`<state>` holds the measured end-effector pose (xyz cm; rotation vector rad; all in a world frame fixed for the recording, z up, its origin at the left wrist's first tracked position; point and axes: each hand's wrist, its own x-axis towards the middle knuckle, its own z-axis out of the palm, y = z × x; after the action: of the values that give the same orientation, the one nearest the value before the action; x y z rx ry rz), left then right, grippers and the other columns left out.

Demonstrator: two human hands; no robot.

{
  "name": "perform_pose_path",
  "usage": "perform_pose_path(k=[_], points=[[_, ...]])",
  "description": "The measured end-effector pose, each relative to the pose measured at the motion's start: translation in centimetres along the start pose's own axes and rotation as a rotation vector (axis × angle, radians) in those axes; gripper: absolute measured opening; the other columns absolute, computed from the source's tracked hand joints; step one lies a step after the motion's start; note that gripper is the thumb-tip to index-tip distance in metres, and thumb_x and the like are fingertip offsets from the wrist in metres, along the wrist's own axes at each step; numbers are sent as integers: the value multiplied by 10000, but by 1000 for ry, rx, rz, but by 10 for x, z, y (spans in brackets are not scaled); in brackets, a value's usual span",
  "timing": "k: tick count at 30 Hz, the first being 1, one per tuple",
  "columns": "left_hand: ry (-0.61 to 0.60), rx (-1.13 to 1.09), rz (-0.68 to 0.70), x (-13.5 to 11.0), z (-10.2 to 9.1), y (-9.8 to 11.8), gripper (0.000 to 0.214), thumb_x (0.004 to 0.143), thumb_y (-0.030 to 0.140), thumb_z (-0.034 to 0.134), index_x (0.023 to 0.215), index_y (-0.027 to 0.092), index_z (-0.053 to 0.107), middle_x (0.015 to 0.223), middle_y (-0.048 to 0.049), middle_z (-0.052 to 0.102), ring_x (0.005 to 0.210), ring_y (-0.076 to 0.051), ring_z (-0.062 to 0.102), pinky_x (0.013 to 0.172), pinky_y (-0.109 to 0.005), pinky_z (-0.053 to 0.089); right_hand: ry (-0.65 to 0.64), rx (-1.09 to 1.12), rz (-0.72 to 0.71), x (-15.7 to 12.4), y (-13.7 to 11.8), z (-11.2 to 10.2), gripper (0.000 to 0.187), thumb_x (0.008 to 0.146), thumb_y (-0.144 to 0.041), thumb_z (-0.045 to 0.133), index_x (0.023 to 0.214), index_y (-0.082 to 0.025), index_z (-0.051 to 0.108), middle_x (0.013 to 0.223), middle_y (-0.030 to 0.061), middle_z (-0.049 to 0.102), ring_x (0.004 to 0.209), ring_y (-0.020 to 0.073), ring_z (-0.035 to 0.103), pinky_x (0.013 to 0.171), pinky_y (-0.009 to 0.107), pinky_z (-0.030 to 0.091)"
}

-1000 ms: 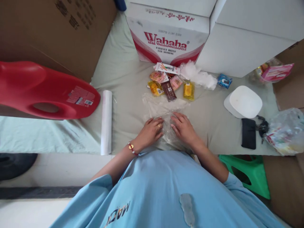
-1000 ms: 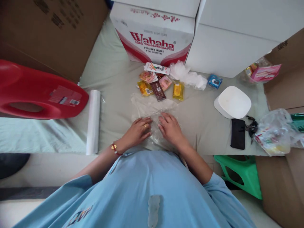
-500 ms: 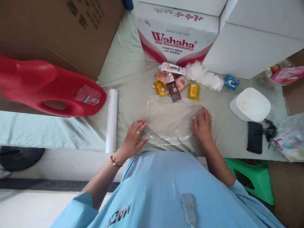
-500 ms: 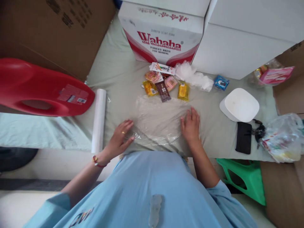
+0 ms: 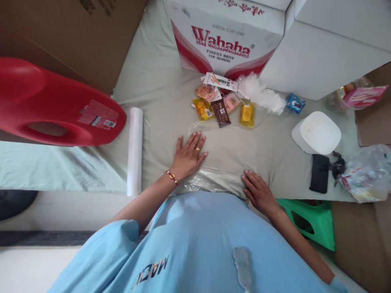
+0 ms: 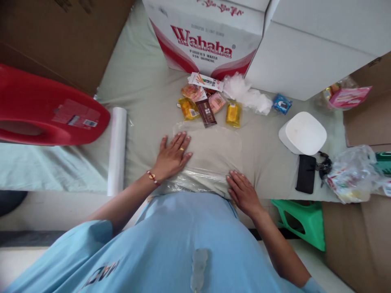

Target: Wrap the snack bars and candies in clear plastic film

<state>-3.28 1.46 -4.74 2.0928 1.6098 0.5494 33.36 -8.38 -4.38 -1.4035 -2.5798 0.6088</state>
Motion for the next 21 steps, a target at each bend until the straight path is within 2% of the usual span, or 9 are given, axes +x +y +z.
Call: perform_pose_path(k=[2, 4, 6, 8, 12, 14, 16, 18, 21], points=[[17, 2, -10, -2, 2, -3, 657, 1047, 448, 524, 1662, 269, 379, 1746, -146, 323, 1627, -326, 308, 1313, -624, -69, 68, -4, 94, -21, 11, -5, 501, 1082, -334, 518, 1581, -291, 523, 1643, 119, 505, 1527, 306, 481, 1240, 594, 428], [23, 1, -17, -3, 2, -4, 693, 1035, 480, 547, 1670, 274, 363, 1746, -147, 321, 1626, -330, 308, 1313, -616, -81, 182, 1, 203, -28, 16, -10, 455, 1071, -344, 528, 1514, -266, 592, 1597, 141, 550, 1484, 323, 523, 1199, 610, 461], [16, 19, -13, -2, 2, -3, 739, 1021, 517, 565, 1680, 266, 344, 1749, -154, 311, 1627, -339, 302, 1314, -613, -84, 314, 11, 296, -20, 16, -15, 393, 1064, -360, 520, 1407, -234, 666, 1492, 164, 631, 1397, 332, 586, 1144, 616, 496], [-2, 60, -3, -2, 2, -3, 780, 1016, 550, 563, 1693, 257, 309, 1755, -160, 295, 1631, -347, 289, 1312, -620, -86, 422, 25, 352, -1, 16, -21, 355, 1064, -372, 498, 1312, -221, 702, 1365, 164, 697, 1297, 320, 629, 1106, 605, 511], [-64, 172, -10, -1, -1, 0, 788, 1042, 575, 490, 1714, 253, 234, 1772, -149, 254, 1644, -336, 257, 1311, -638, -79, 503, 67, 364, 62, 31, -37, 376, 1058, -426, 471, 1276, -207, 686, 1240, 160, 721, 1185, 299, 640, 1028, 535, 545], [-92, 219, -15, -1, -2, 2, 771, 1055, 574, 452, 1717, 257, 219, 1776, -135, 247, 1647, -325, 252, 1315, -645, -69, 516, 79, 378, 102, 48, -46, 432, 1048, -467, 462, 1288, -178, 673, 1169, 176, 722, 1095, 300, 645, 952, 500, 564], [-98, 247, -12, -1, -3, 3, 760, 1060, 578, 435, 1716, 260, 221, 1775, -124, 253, 1646, -316, 257, 1318, -648, -61, 495, 73, 405, 147, 62, -52, 482, 1041, -495, 458, 1332, -163, 650, 1129, 175, 720, 1050, 297, 643, 977, 503, 537], [-89, 258, -3, -1, -3, 4, 749, 1063, 580, 430, 1712, 260, 236, 1772, -118, 263, 1644, -304, 264, 1322, -645, -55, 490, 56, 427, 192, 68, -55, 561, 1032, -539, 470, 1406, -141, 597, 1163, 185, 708, 1077, 312, 633, 1035, 525, 490], [-79, 267, 7, -2, -4, 5, 726, 1069, 573, 427, 1703, 257, 267, 1765, -118, 279, 1642, -291, 272, 1326, -640, -43, 472, 15, 463, 244, 60, -54, 717, 975, -602, 549, 1494, -109, 512, 1254, 227, 668, 1170, 372, 594, 1023, 546, 476]])
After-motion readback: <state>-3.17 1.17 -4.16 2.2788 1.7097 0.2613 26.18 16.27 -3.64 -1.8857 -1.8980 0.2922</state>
